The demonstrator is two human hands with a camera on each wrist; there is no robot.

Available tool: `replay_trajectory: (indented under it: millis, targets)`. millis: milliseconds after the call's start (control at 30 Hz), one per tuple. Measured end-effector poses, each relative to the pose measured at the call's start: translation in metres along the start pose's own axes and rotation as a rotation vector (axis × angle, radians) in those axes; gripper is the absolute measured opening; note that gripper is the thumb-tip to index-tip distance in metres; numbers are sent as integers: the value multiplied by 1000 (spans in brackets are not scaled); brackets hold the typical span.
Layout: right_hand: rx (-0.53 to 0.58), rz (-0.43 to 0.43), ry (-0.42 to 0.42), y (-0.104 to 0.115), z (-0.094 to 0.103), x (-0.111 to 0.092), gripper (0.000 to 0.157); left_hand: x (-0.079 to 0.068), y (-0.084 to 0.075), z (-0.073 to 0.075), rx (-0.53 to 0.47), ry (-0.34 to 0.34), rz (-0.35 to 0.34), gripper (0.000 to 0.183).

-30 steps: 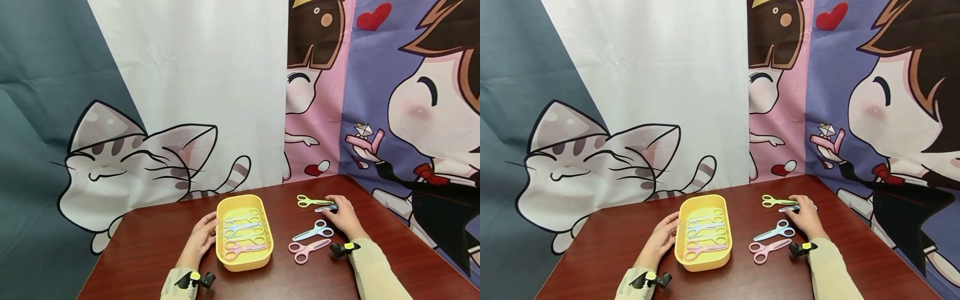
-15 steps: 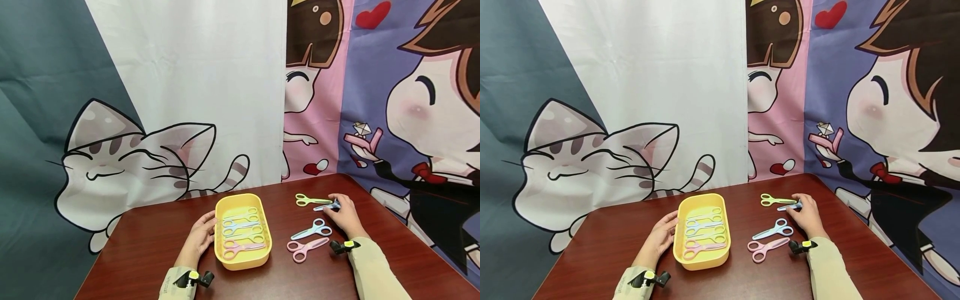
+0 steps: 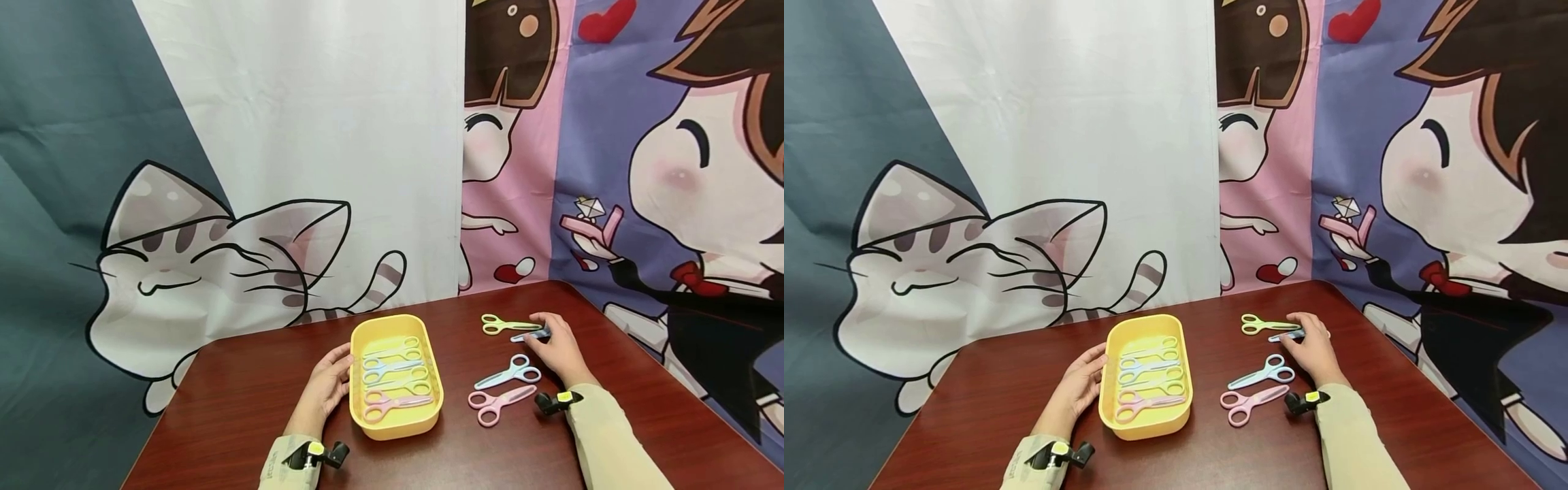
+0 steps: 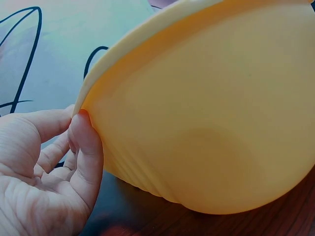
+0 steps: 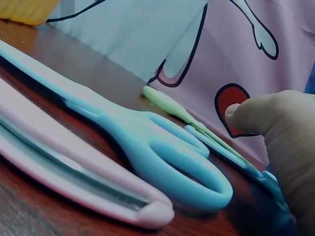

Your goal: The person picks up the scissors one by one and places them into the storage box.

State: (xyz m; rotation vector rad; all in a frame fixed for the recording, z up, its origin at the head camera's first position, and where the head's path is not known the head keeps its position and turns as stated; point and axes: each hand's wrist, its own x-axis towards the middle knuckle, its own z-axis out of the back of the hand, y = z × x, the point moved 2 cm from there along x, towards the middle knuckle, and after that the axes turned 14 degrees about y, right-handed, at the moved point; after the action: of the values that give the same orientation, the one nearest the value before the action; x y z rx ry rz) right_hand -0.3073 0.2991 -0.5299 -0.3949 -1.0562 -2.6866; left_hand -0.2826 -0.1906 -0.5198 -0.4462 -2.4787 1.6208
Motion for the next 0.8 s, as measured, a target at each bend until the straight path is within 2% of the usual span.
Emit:
replay_trajectory:
  millis: [233, 567, 800]
  targets:
    - [-9, -22, 25, -2, -2, 1, 44, -1, 0, 0, 0, 4, 3, 47]
    - [-46, 21, 25, 5, -9, 10, 36, 0, 1, 3, 2, -8, 0, 46]
    - [-56, 13, 16, 5, -9, 12, 36, 1, 1, 1, -1, -12, 6, 45]
